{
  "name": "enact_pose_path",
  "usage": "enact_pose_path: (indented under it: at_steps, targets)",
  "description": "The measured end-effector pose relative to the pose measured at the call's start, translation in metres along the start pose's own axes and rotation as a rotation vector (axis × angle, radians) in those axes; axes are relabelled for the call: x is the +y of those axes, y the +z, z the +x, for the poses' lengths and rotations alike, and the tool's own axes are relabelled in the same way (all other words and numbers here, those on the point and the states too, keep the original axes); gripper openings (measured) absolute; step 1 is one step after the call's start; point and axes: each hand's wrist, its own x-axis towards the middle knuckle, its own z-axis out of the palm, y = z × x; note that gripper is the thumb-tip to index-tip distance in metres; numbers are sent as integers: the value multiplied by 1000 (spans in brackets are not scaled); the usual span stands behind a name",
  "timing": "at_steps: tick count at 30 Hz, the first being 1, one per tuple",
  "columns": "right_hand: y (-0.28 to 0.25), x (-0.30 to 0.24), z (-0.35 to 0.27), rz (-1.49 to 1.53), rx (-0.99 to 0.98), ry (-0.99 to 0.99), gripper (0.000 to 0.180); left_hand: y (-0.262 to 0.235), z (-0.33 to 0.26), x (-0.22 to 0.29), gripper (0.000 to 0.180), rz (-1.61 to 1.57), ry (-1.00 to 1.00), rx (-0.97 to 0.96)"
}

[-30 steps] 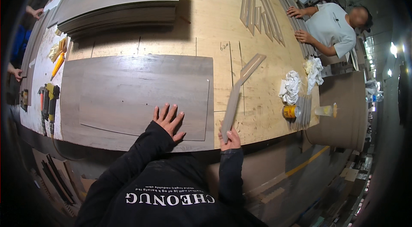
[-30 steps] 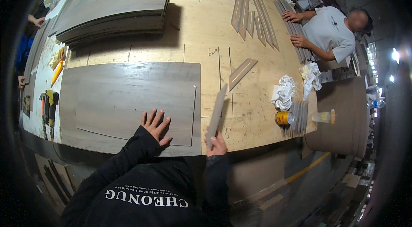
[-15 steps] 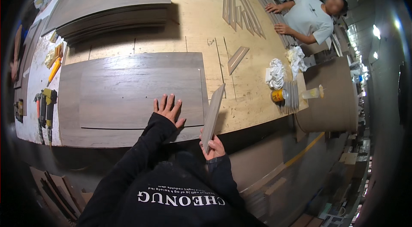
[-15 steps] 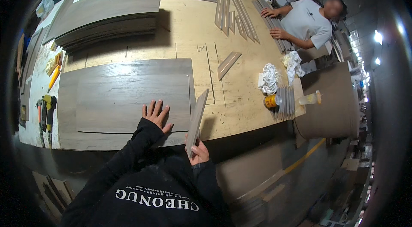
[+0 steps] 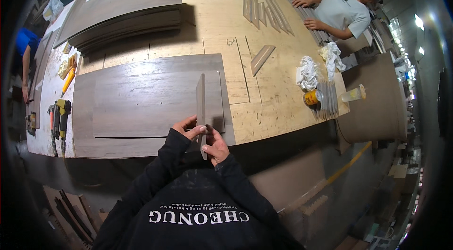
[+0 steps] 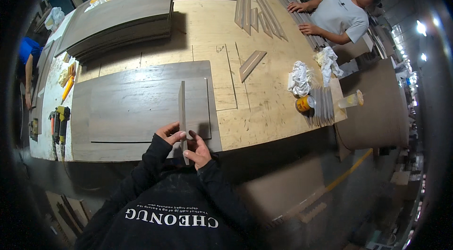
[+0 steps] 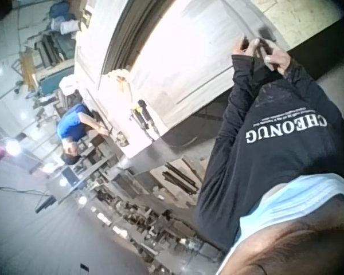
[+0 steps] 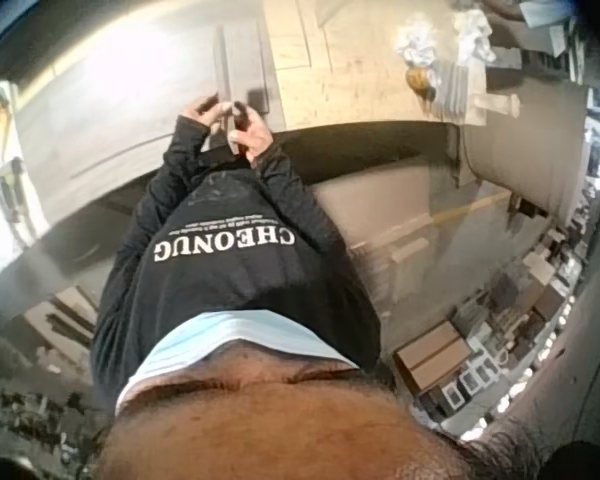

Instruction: The person constructs wooden panels by aligning wooden trim pieces along the borders by hand and fastening them using a pneumatic nail gun, turning each panel to secure all sides.

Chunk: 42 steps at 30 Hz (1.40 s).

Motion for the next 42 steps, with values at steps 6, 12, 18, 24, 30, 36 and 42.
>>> enact_pose_path:
  at_steps: [6,12,18,24,30,36,42]
  targets:
    - [-52,-22,40,-237,26,8,65,14,35,-5,38,435,42,274]
    - [-102,-89,134,-858,230,-106,41,39,81,-15,47,878,-107,420]
    - [-108,-93,166,-1025,184,-64,36,78,98,-21,50,1238,-27,600]
    - [-100,-99,167,-1084,223,-7,37,92,98,-24,57,1376,-93,625]
    - [-103,-97,166,-1101,223,-4,34,98,101,-24,58,1462,-150,614]
    - [-102,-92,166,-1114,261,-29,30,97,100,-27,62,1411,-246,566]
    - [-101,-93,165,-1145,265,-62,29,97,97,-34,66,1382,-214,572]
